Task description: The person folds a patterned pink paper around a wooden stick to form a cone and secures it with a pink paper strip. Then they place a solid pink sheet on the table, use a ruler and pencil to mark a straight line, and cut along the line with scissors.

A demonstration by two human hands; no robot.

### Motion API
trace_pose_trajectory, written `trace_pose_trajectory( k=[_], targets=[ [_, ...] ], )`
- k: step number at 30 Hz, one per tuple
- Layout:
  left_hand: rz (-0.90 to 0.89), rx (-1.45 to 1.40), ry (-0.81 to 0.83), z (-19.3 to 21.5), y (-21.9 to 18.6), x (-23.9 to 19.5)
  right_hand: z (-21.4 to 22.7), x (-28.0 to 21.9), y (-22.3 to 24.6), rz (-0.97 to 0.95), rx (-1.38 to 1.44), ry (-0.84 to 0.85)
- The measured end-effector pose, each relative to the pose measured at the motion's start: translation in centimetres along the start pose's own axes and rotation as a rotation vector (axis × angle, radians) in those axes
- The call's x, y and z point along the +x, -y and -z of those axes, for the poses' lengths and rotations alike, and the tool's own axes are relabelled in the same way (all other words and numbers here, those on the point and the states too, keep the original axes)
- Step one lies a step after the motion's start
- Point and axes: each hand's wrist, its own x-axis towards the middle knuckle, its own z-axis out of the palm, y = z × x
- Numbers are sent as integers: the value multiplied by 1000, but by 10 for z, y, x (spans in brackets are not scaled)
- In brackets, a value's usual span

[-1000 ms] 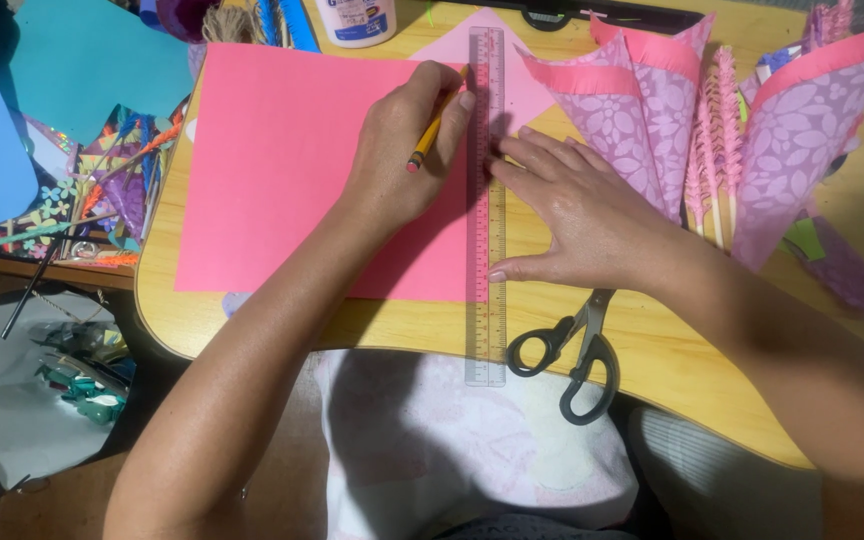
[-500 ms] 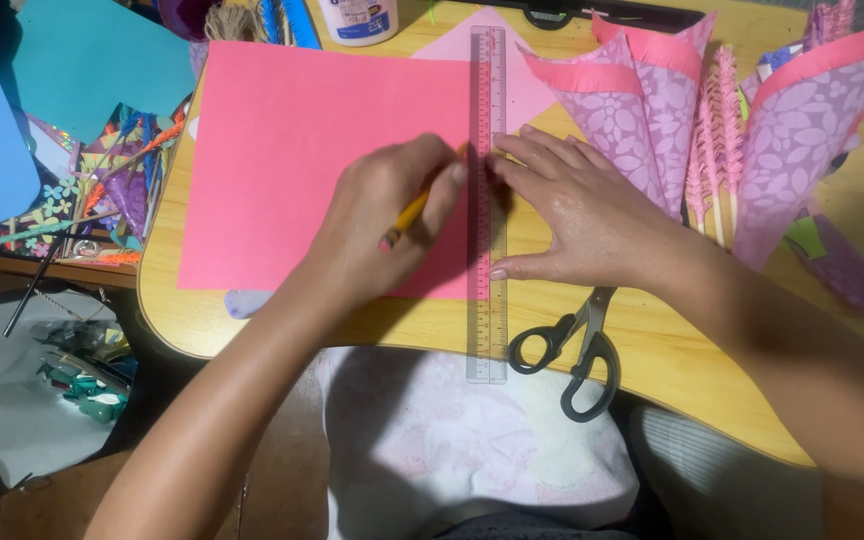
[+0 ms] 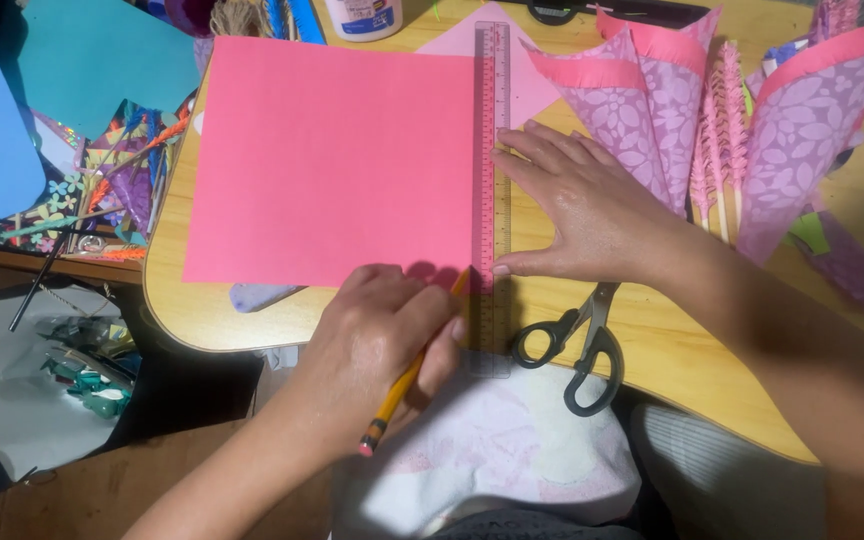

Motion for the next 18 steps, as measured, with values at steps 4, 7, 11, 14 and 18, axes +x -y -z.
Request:
trace_pose_trajectory(
  k=[4, 7, 11, 14, 18],
  targets=[
    [2, 29, 32, 2, -7, -9, -1, -1, -1, 9, -7, 2],
    [5, 47, 34, 3, -12, -13, -2, 0, -2, 3, -7, 4],
    [17, 53, 41, 3, -13, -15, -1, 0, -1, 2, -7, 3],
    [21, 56, 74, 8, -11, -10, -1, 0, -1, -8, -3, 13],
    [-35, 85, -121, 10, 0, 25, -2, 0, -5, 32, 28, -6]
  ],
)
